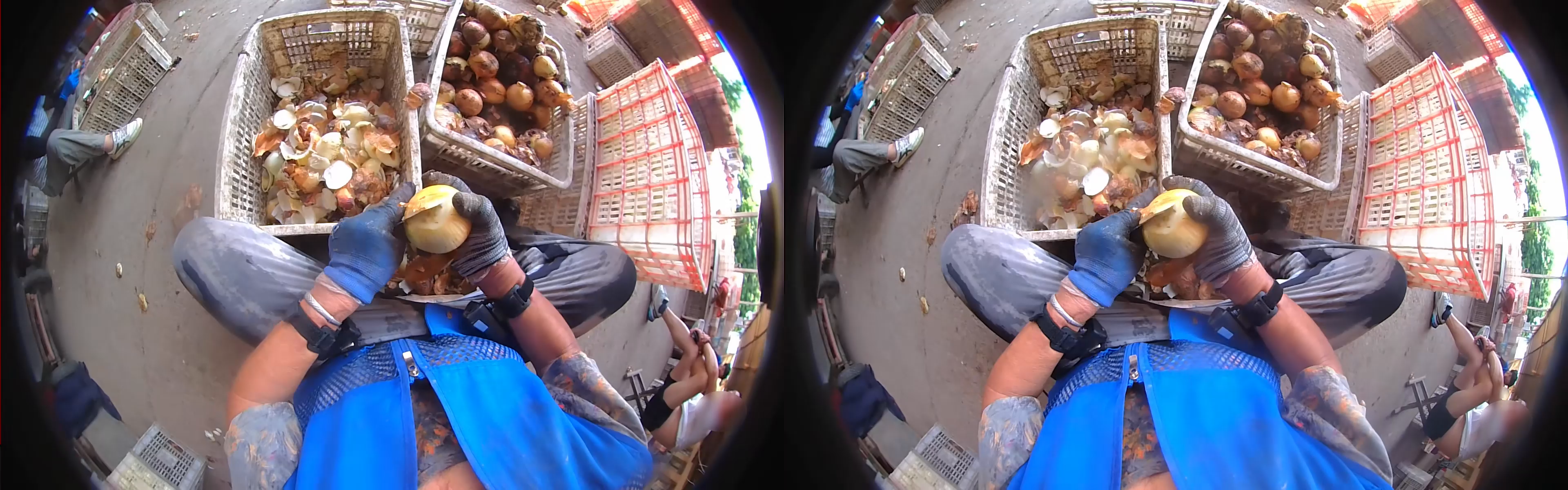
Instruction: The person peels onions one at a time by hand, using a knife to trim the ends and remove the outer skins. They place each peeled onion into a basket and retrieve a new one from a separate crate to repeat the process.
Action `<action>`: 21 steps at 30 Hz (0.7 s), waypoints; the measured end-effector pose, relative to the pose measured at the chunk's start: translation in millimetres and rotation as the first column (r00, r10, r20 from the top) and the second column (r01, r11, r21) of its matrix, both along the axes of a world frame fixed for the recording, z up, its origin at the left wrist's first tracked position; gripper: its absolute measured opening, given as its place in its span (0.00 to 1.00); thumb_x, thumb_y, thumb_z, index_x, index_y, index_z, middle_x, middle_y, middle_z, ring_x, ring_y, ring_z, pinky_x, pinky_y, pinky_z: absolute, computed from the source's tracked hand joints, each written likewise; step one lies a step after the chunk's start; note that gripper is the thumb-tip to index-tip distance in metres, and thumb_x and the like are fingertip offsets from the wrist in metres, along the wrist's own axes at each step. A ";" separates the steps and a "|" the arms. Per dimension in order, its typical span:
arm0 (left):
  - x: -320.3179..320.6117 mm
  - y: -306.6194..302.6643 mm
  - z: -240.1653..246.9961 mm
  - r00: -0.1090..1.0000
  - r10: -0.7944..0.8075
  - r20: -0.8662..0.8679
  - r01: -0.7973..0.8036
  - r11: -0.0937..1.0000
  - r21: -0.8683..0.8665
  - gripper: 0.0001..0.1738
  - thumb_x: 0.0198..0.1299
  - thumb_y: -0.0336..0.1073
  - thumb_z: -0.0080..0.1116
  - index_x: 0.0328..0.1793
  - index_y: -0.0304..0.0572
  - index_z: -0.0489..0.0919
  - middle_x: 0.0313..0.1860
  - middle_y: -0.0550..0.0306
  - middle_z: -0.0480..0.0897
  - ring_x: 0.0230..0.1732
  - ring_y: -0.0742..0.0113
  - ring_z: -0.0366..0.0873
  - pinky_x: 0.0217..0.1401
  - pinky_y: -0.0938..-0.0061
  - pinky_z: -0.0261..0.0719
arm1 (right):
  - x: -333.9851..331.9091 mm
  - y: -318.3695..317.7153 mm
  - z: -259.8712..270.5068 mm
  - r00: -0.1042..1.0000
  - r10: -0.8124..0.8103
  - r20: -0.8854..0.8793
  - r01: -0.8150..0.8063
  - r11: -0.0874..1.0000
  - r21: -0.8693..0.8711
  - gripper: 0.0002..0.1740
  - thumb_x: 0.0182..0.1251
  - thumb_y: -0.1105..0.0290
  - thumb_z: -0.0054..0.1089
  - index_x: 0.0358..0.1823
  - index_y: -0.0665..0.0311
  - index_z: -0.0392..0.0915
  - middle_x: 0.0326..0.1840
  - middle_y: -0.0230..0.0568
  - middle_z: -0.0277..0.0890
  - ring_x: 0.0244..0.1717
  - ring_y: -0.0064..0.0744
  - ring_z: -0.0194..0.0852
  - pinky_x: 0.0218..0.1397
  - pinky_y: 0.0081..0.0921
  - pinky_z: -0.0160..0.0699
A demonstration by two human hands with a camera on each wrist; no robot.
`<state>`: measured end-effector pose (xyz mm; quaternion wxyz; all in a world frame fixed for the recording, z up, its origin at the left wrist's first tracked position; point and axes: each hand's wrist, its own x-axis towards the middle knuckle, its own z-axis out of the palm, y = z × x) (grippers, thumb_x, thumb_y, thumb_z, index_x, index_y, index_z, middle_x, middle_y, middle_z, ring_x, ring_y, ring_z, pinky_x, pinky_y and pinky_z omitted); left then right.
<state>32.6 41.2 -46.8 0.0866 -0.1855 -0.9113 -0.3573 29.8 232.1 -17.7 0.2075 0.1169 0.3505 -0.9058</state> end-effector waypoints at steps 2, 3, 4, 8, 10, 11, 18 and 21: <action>4.1 3.0 0.0 0.993 0.016 0.117 -0.037 0.982 0.186 0.27 0.59 0.33 0.65 0.68 0.57 0.84 0.40 0.42 0.89 0.40 0.42 0.88 0.42 0.55 0.86 | -1.9 0.9 -6.9 0.999 0.015 -0.032 -0.014 1.000 0.021 0.33 0.63 0.57 0.70 0.66 0.67 0.74 0.60 0.51 0.80 0.59 0.47 0.83 0.64 0.47 0.85; 5.2 1.9 0.3 0.992 0.021 0.121 -0.043 0.982 0.183 0.27 0.59 0.33 0.65 0.68 0.57 0.84 0.40 0.42 0.89 0.40 0.42 0.88 0.42 0.55 0.86 | -2.1 0.2 -7.4 0.999 0.019 -0.028 -0.019 1.000 0.018 0.33 0.63 0.57 0.70 0.66 0.67 0.74 0.60 0.51 0.80 0.59 0.47 0.83 0.64 0.47 0.85; 6.9 0.8 0.9 0.978 0.004 0.210 -0.041 0.984 0.176 0.27 0.60 0.33 0.64 0.68 0.56 0.83 0.41 0.40 0.88 0.41 0.40 0.88 0.44 0.55 0.86 | -1.3 0.2 -7.7 0.999 0.034 -0.023 -0.034 0.999 0.016 0.34 0.63 0.57 0.70 0.67 0.67 0.73 0.61 0.52 0.80 0.59 0.47 0.83 0.65 0.46 0.85; 12.5 0.1 5.4 0.893 0.072 0.445 -0.094 0.995 0.028 0.25 0.62 0.34 0.63 0.68 0.55 0.83 0.44 0.39 0.88 0.42 0.38 0.87 0.45 0.54 0.86 | -2.6 -0.9 -12.8 0.996 0.091 -0.015 -0.092 0.996 -0.016 0.38 0.64 0.53 0.70 0.68 0.70 0.72 0.62 0.54 0.80 0.60 0.46 0.83 0.67 0.43 0.84; 14.2 -3.7 2.6 0.950 0.056 0.309 -0.071 0.997 0.038 0.26 0.61 0.34 0.63 0.68 0.52 0.82 0.41 0.41 0.88 0.39 0.41 0.88 0.42 0.55 0.86 | -0.2 -3.0 -9.9 0.997 0.072 0.019 -0.071 0.997 -0.010 0.39 0.65 0.51 0.69 0.68 0.72 0.72 0.61 0.54 0.81 0.59 0.46 0.84 0.66 0.42 0.84; 14.3 -5.9 2.1 0.986 0.034 0.165 -0.042 0.998 0.044 0.28 0.60 0.33 0.63 0.69 0.49 0.82 0.39 0.43 0.88 0.36 0.43 0.88 0.40 0.56 0.86 | 1.0 -3.5 -8.1 0.998 0.048 0.052 -0.047 0.999 -0.003 0.40 0.66 0.49 0.68 0.68 0.73 0.72 0.60 0.53 0.81 0.59 0.46 0.84 0.66 0.42 0.84; 1.4 -16.9 13.7 0.951 -0.069 -0.301 -0.038 0.941 -0.337 0.30 0.64 0.33 0.55 0.74 0.41 0.77 0.21 0.58 0.76 0.19 0.61 0.78 0.21 0.64 0.74 | 5.4 3.2 -12.4 0.957 0.220 0.192 -0.181 0.963 -0.199 0.38 0.70 0.47 0.64 0.69 0.72 0.71 0.59 0.52 0.82 0.58 0.46 0.84 0.67 0.41 0.83; -1.5 -15.5 8.1 0.951 -0.041 -0.308 -0.044 0.963 -0.265 0.31 0.63 0.33 0.56 0.75 0.41 0.77 0.22 0.59 0.75 0.19 0.62 0.77 0.20 0.64 0.74 | 3.8 -9.1 0.5 0.983 0.133 0.126 -0.120 0.987 -0.103 0.37 0.70 0.49 0.64 0.68 0.71 0.72 0.60 0.51 0.82 0.60 0.45 0.83 0.69 0.42 0.81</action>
